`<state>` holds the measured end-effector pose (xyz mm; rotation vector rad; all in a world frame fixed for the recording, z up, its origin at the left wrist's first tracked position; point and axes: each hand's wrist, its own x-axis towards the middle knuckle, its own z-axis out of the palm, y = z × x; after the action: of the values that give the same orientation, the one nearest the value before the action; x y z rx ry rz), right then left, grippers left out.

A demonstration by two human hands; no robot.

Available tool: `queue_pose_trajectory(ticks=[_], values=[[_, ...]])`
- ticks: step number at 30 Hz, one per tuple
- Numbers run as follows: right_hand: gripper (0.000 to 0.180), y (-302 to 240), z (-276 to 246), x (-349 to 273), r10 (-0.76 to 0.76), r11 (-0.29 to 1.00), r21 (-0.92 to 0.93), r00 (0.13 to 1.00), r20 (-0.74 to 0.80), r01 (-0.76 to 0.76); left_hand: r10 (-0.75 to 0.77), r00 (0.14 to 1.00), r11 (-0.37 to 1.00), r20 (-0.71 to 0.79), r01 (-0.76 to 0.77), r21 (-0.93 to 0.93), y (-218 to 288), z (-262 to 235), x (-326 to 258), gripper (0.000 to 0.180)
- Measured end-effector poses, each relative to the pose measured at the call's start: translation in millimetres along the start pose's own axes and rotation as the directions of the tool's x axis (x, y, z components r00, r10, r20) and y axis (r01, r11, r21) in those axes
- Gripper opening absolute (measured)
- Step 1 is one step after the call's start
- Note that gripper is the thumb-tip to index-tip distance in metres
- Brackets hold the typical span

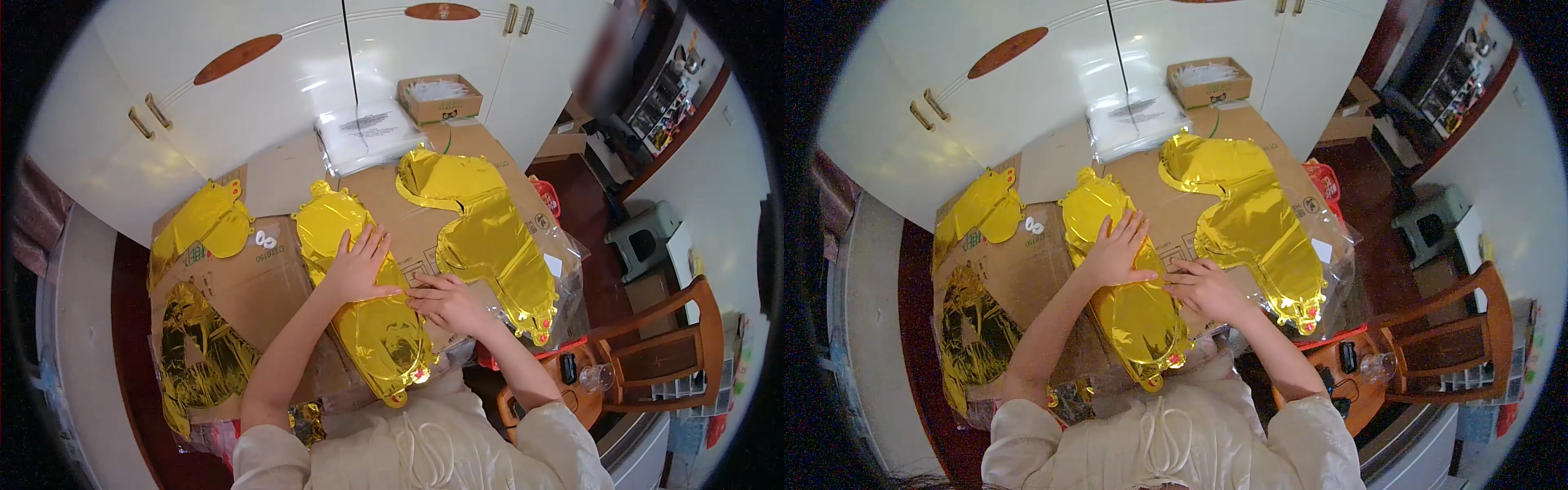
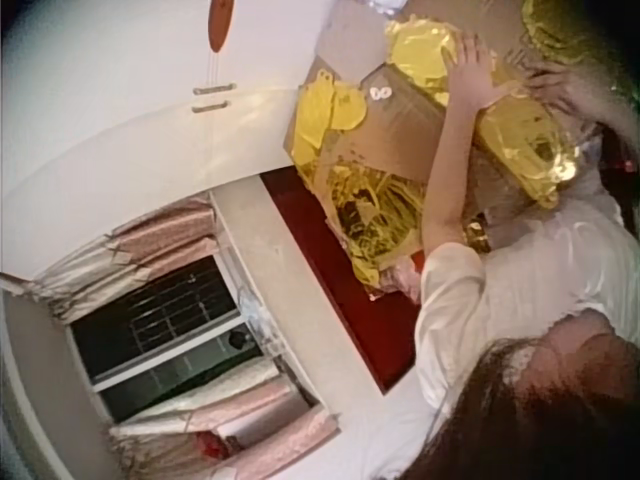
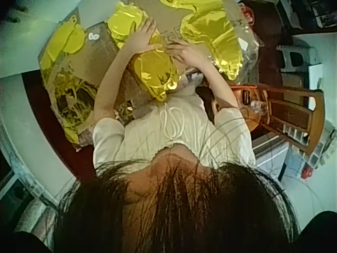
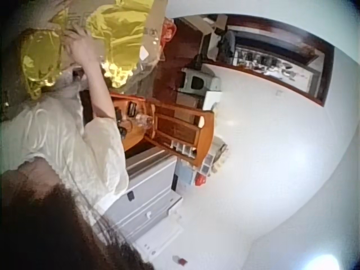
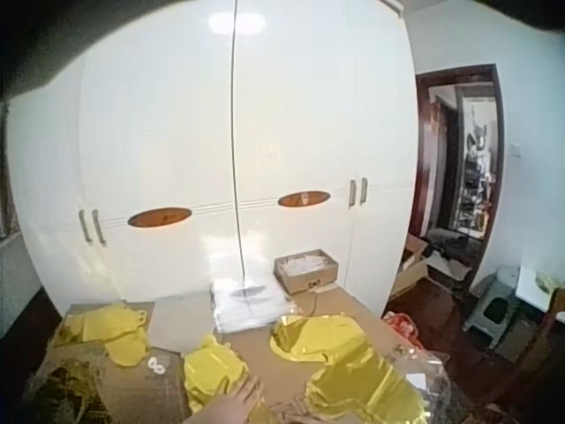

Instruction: Folding a large gold foil balloon on a cardboard surface.

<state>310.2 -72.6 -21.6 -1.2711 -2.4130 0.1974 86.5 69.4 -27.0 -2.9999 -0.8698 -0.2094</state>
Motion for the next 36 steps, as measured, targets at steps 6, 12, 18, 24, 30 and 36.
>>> queue_pose_trajectory(ticks=[6, 12, 18, 24, 30, 36], values=[[0.029, 0, -5, -2, -0.038, 0.998, -0.043, 0.999, 0.016, 0.038, -0.006, 1.000, 1.000, -0.003, 0.006, 0.007, -1, 2, -1, 0.108], [0.032, 0, -9, -5, -0.043, 0.998, -0.038, 0.999, 0.023, 0.044, -0.014, 1.000, 1.000, 0.008, 0.014, -0.006, -2, 0, -1, 0.109], [0.038, 1, -13, -8, -0.065, 0.995, -0.066, 0.997, 0.052, 0.068, -0.030, 0.999, 0.999, 0.043, 0.029, 0.020, -6, -1, -1, 0.110], [0.039, -3, -12, -6, -0.028, 0.999, -0.018, 1.000, 0.009, 0.028, -0.029, 0.999, 0.999, 0.042, 0.028, 0.023, -5, -2, 0, 0.111], [0.058, -33, -1, 4, 0.024, 1.000, -0.015, 1.000, 0.005, -0.024, -0.088, 0.994, 0.995, -0.071, 0.085, -0.045, -6, -9, -2, 0.091], [0.060, -37, 1, 9, 0.029, 0.999, -0.016, 0.999, 0.028, -0.029, -0.224, 0.972, 0.974, -0.067, 0.221, -0.055, -28, -16, -17, 0.060]])
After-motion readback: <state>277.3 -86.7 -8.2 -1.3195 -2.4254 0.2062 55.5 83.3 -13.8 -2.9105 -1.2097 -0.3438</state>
